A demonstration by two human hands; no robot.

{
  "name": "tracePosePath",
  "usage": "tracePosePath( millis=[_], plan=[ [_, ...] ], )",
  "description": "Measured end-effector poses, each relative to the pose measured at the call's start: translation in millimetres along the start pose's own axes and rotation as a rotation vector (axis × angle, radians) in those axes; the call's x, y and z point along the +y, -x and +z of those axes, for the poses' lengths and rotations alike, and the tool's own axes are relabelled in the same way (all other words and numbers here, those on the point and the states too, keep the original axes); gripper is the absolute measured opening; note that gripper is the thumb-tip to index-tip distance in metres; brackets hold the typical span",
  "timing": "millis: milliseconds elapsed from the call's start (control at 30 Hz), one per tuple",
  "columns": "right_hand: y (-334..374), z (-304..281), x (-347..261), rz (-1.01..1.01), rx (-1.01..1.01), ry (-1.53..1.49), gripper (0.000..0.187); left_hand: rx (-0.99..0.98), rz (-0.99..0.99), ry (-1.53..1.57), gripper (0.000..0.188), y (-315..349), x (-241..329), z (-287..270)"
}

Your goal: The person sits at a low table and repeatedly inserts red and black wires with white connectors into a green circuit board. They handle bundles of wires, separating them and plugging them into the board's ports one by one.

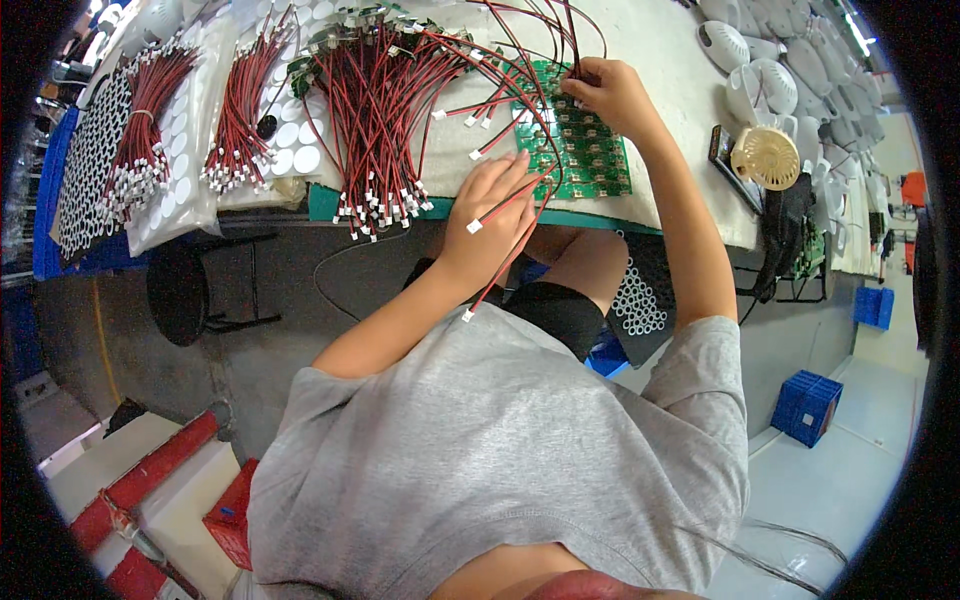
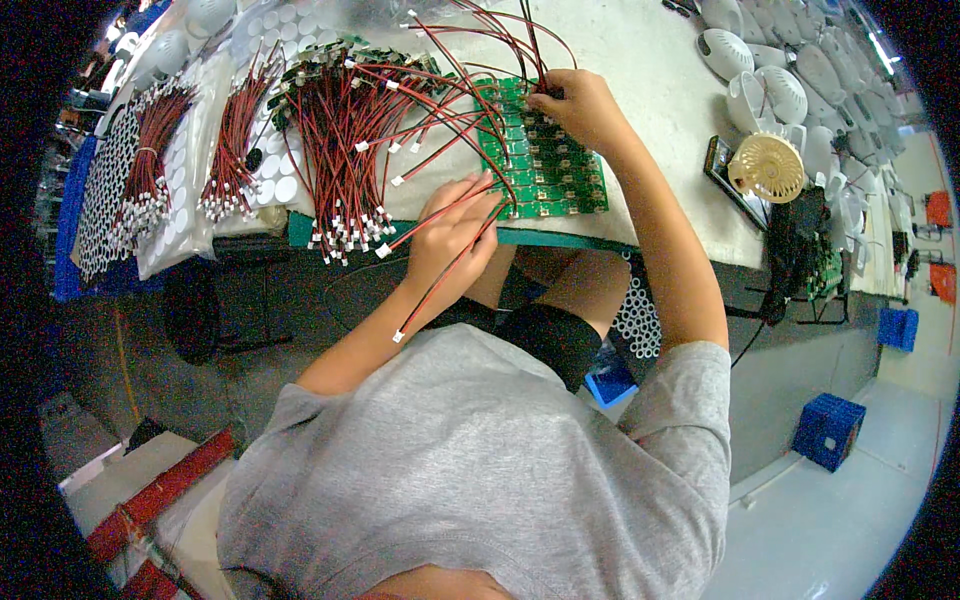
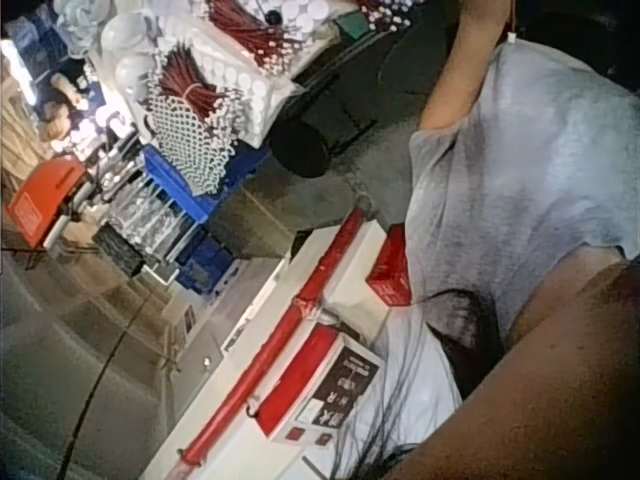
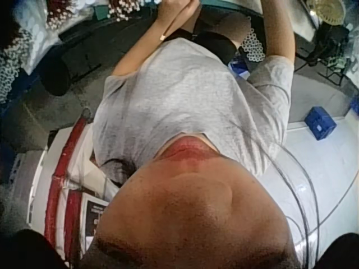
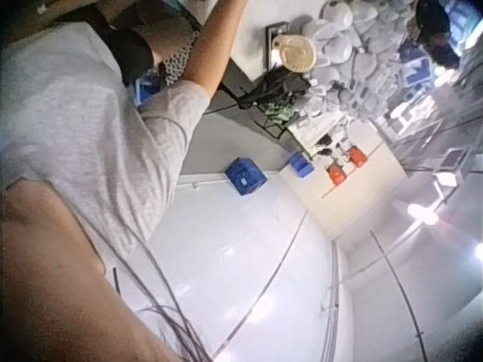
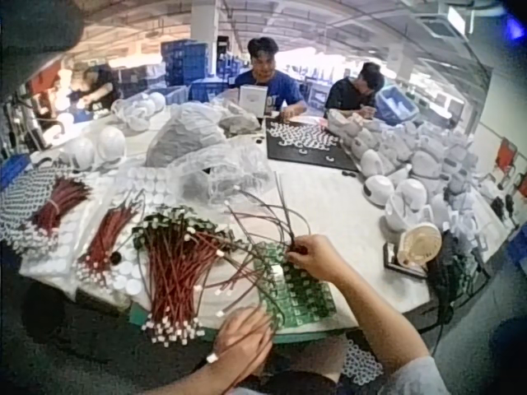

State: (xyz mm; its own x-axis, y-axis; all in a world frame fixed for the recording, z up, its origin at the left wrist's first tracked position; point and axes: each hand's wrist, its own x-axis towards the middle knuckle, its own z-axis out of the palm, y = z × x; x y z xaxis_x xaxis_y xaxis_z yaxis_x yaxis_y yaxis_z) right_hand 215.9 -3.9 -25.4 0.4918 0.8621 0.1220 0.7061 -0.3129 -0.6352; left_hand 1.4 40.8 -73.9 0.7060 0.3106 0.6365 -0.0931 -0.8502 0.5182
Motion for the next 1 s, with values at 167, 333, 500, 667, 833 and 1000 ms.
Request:
tracePosePath(
  millis=[167,333,500,667,833,1000],
  plan=[
    [3,0,-14,-0.099,0.04,0.171,0.017,-0.005,0.004,-0.006,0.023,0,1,-1],
    [2,2,-12,-0.227,0.052,0.217,0.015,-0.007,0.011,-0.008,0.024,1,1,-1],
    [-2,10,-12,-0.21,-0.008,0.323,0.014,-0.021,-0.011,0.004,0.027,0,2,-1],
    [-5,2,-17,-0.202,-0.073,0.33,0.015,-0.029,-0.017,-0.019,0.025,0,3,-2],
    [3,-20,-11,0.018,-0.256,-0.211,0.008,-0.018,-0.017,-0.007,0.025,1,2,-1],
    [10,-26,2,0.011,-0.163,-0.205,0.009,-0.028,-0.019,-0.026,0.026,2,2,0]
  ],
)
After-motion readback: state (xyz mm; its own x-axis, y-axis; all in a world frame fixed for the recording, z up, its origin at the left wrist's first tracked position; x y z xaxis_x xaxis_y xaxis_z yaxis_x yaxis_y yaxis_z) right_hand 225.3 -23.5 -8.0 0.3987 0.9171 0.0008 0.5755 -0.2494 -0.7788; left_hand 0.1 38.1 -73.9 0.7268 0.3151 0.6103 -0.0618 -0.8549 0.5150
